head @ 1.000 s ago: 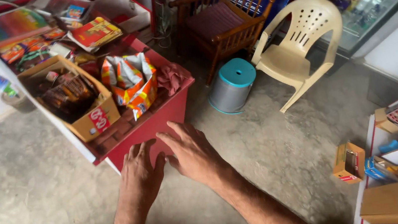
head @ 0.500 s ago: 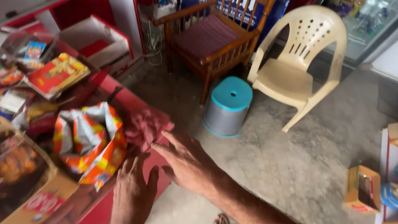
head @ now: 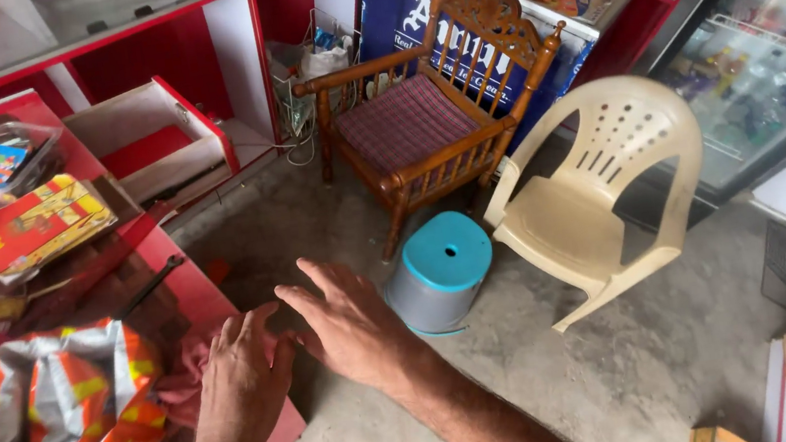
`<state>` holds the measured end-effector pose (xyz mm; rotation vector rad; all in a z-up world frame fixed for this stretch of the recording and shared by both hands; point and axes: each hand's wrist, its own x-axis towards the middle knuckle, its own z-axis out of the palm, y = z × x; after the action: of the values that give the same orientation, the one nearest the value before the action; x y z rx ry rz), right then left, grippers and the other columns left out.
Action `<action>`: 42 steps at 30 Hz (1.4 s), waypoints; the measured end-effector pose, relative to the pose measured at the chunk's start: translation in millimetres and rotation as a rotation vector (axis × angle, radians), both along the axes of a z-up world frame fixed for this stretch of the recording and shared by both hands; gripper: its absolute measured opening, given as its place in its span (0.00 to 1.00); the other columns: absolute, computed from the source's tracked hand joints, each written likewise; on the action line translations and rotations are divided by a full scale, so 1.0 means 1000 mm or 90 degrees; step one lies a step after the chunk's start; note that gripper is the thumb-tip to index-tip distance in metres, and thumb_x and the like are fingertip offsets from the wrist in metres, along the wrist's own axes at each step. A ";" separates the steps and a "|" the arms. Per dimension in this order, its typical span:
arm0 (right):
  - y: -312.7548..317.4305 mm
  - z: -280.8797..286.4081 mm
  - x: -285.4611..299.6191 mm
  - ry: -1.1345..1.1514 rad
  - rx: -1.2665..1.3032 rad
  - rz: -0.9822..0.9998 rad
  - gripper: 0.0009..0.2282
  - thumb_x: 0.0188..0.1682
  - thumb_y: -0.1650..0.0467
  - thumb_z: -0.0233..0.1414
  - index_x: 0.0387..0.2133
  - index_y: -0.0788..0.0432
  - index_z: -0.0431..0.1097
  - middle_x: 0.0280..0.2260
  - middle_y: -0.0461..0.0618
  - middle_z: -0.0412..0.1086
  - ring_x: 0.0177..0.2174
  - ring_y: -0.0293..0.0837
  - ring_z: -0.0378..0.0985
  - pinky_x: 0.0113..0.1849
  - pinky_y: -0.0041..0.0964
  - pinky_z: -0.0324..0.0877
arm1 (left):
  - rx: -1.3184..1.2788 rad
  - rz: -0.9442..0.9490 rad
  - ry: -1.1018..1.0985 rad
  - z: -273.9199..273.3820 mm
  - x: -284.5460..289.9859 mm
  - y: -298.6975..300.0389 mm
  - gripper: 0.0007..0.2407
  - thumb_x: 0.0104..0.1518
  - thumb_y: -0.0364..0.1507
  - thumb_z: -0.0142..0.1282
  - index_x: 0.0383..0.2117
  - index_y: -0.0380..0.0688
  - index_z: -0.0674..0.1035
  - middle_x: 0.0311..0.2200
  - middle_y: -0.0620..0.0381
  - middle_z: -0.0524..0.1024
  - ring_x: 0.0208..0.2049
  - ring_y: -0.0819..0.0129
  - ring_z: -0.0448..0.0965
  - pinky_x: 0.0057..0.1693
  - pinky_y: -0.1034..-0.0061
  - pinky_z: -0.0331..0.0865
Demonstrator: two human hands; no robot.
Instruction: Organize snacks, notebooks, and small retail items on a shelf and in a drawer.
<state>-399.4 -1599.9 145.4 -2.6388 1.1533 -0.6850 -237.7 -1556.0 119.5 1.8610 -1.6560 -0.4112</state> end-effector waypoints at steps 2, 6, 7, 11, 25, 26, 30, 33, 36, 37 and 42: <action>-0.024 -0.005 -0.004 -0.001 0.001 0.010 0.27 0.42 0.73 0.62 0.59 0.57 0.66 0.62 0.64 0.58 0.59 0.62 0.63 0.55 0.56 0.64 | -0.005 0.004 0.008 -0.006 -0.003 -0.022 0.19 0.56 0.35 0.58 0.53 0.47 0.76 0.45 0.44 0.77 0.48 0.43 0.76 0.53 0.53 0.70; -0.075 -0.014 -0.005 0.013 -0.022 0.045 0.28 0.42 0.73 0.62 0.59 0.59 0.66 0.61 0.66 0.57 0.58 0.63 0.63 0.56 0.58 0.63 | -0.057 0.019 0.013 -0.023 -0.003 -0.069 0.18 0.55 0.35 0.58 0.52 0.46 0.76 0.45 0.44 0.77 0.49 0.44 0.76 0.53 0.53 0.71; -0.091 -0.015 -0.002 0.013 -0.023 0.046 0.28 0.42 0.73 0.62 0.59 0.59 0.66 0.61 0.66 0.57 0.58 0.63 0.63 0.56 0.58 0.63 | -0.059 0.020 0.013 -0.022 -0.002 -0.083 0.18 0.55 0.35 0.58 0.52 0.46 0.76 0.45 0.44 0.77 0.49 0.44 0.76 0.53 0.53 0.71; -0.145 -0.009 0.006 0.015 -0.035 0.057 0.27 0.42 0.72 0.62 0.58 0.58 0.66 0.61 0.65 0.59 0.58 0.63 0.65 0.56 0.57 0.63 | -0.059 0.027 0.018 -0.024 0.002 -0.134 0.18 0.55 0.34 0.58 0.52 0.45 0.76 0.47 0.44 0.77 0.48 0.43 0.76 0.53 0.54 0.70; -0.296 -0.017 0.068 0.001 -0.018 0.218 0.30 0.38 0.74 0.63 0.58 0.59 0.66 0.61 0.67 0.59 0.59 0.64 0.62 0.57 0.58 0.61 | 0.003 0.201 0.009 -0.010 0.035 -0.250 0.18 0.57 0.32 0.57 0.53 0.43 0.74 0.46 0.42 0.75 0.47 0.43 0.74 0.52 0.53 0.69; -0.303 -0.017 0.072 0.006 -0.011 0.237 0.29 0.38 0.74 0.63 0.58 0.58 0.66 0.61 0.66 0.59 0.59 0.63 0.63 0.57 0.57 0.61 | -0.032 0.218 0.009 -0.013 0.036 -0.252 0.18 0.56 0.32 0.57 0.52 0.43 0.75 0.46 0.42 0.76 0.47 0.43 0.74 0.52 0.54 0.69; -0.334 -0.019 0.090 0.036 0.019 0.318 0.28 0.41 0.73 0.62 0.59 0.57 0.66 0.62 0.64 0.59 0.58 0.62 0.64 0.56 0.57 0.62 | -0.078 0.311 0.010 -0.022 0.036 -0.264 0.16 0.56 0.30 0.56 0.51 0.45 0.76 0.46 0.45 0.77 0.48 0.45 0.75 0.54 0.55 0.70; -0.355 -0.016 0.097 0.050 0.002 0.376 0.29 0.39 0.73 0.62 0.58 0.57 0.66 0.61 0.64 0.59 0.59 0.61 0.63 0.55 0.57 0.62 | -0.028 0.382 0.011 -0.025 0.029 -0.273 0.17 0.56 0.32 0.57 0.52 0.45 0.76 0.46 0.44 0.76 0.47 0.44 0.75 0.53 0.54 0.69; -0.368 -0.017 0.109 0.026 -0.015 0.442 0.28 0.40 0.71 0.64 0.57 0.58 0.67 0.61 0.65 0.59 0.59 0.62 0.63 0.56 0.58 0.62 | -0.050 0.449 -0.003 -0.026 0.029 -0.276 0.18 0.55 0.33 0.57 0.53 0.44 0.75 0.45 0.42 0.76 0.48 0.42 0.74 0.54 0.54 0.69; -0.370 -0.015 0.113 0.025 -0.015 0.464 0.28 0.40 0.71 0.64 0.57 0.58 0.67 0.61 0.65 0.59 0.59 0.62 0.63 0.56 0.58 0.62 | -0.050 0.471 -0.004 -0.026 0.027 -0.277 0.18 0.55 0.33 0.57 0.53 0.44 0.75 0.45 0.42 0.76 0.48 0.42 0.74 0.54 0.54 0.69; -0.378 -0.009 0.136 0.014 0.003 0.519 0.29 0.39 0.70 0.65 0.57 0.57 0.67 0.61 0.64 0.59 0.58 0.61 0.64 0.56 0.58 0.62 | -0.035 0.536 -0.002 -0.021 0.035 -0.277 0.19 0.56 0.33 0.57 0.53 0.43 0.73 0.45 0.42 0.76 0.49 0.43 0.74 0.55 0.54 0.69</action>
<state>-263.0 -1978.2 136.8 -2.7553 0.0160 -0.4686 -202.4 -1833.4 98.3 2.2923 -0.7422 0.0012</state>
